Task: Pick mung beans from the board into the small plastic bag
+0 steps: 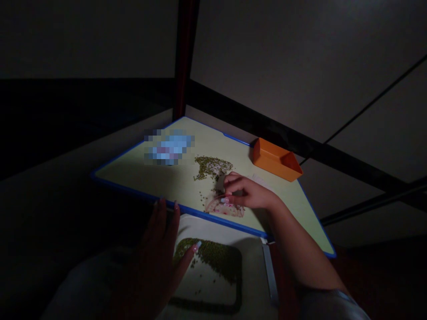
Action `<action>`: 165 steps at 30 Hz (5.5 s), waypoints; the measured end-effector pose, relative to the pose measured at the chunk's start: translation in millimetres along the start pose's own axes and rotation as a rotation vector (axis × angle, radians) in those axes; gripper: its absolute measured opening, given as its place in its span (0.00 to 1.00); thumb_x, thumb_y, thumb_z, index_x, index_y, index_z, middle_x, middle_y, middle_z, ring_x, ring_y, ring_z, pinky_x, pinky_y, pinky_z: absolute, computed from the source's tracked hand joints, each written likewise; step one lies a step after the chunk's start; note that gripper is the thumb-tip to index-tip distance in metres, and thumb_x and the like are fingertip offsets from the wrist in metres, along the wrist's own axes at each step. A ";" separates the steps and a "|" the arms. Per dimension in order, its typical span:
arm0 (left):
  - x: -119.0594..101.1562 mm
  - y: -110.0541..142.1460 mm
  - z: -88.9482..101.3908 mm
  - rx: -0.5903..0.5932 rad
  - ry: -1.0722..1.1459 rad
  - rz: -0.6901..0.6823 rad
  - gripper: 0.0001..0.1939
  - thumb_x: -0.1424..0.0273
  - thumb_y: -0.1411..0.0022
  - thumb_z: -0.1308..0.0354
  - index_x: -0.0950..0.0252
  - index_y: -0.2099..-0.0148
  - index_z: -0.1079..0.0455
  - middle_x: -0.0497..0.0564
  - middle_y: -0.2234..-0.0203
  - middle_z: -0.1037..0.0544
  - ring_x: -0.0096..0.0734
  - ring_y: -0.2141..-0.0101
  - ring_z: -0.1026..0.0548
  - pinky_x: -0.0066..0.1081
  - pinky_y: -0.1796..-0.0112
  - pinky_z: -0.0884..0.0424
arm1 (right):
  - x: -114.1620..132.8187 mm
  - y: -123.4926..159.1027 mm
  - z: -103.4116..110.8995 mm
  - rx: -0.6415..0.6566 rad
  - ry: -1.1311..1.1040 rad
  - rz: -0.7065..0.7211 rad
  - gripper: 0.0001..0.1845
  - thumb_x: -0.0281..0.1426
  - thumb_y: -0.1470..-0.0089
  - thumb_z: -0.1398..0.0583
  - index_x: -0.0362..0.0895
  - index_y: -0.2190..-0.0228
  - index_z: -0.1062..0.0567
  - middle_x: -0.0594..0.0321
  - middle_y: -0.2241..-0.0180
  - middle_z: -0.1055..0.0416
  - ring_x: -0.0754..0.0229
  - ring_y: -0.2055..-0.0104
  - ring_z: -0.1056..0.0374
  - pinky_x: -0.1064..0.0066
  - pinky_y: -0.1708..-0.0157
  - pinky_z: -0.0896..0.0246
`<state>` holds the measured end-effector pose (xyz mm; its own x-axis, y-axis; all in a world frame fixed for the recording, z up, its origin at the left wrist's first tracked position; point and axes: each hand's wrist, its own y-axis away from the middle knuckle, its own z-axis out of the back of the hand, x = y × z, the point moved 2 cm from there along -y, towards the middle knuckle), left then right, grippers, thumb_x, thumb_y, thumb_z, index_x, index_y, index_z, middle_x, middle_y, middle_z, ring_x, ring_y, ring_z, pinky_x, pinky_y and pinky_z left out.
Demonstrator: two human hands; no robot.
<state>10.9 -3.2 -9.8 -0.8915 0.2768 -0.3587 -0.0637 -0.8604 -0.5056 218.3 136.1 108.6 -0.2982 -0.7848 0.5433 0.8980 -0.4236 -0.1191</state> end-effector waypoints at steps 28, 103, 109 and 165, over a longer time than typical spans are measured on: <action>-0.8 1.8 0.8 -0.025 -0.014 0.015 0.43 0.53 0.38 0.51 0.62 0.29 0.67 0.61 0.29 0.65 0.58 0.33 0.52 0.51 0.42 0.37 | 3.7 -6.6 -7.3 -0.159 0.080 -0.042 0.17 0.30 0.42 0.42 0.42 0.82 0.31 0.64 0.76 0.39 0.62 0.69 0.44 0.67 0.62 0.47; -0.7 -0.7 -0.3 -0.031 0.004 -0.001 0.45 0.54 0.39 0.49 0.62 0.29 0.68 0.60 0.29 0.67 0.60 0.33 0.51 0.53 0.42 0.37 | -4.0 -13.4 -10.2 -0.258 0.077 -0.071 0.20 0.29 0.44 0.42 0.44 0.85 0.38 0.66 0.80 0.42 0.61 0.71 0.43 0.67 0.65 0.48; -0.8 0.4 0.1 -0.034 -0.013 -0.010 0.44 0.54 0.38 0.50 0.64 0.29 0.66 0.62 0.29 0.66 0.60 0.33 0.52 0.53 0.43 0.37 | -7.1 -14.7 -12.1 -0.277 0.083 -0.074 0.18 0.28 0.44 0.41 0.44 0.84 0.37 0.67 0.79 0.42 0.62 0.71 0.43 0.67 0.65 0.49; 6.6 -1.6 18.4 -0.016 -0.076 -0.007 0.43 0.51 0.38 0.53 0.71 0.30 0.58 0.67 0.34 0.43 0.54 0.34 0.47 0.50 0.42 0.38 | -2.0 -8.4 -6.9 -0.007 0.074 0.008 0.16 0.34 0.41 0.41 0.42 0.79 0.31 0.64 0.73 0.38 0.61 0.66 0.42 0.64 0.58 0.46</action>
<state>-3.1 -7.8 3.1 -0.9226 0.2488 -0.2948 -0.0634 -0.8516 -0.5203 209.1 138.0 102.8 -0.3141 -0.8192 0.4798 0.8983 -0.4200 -0.1291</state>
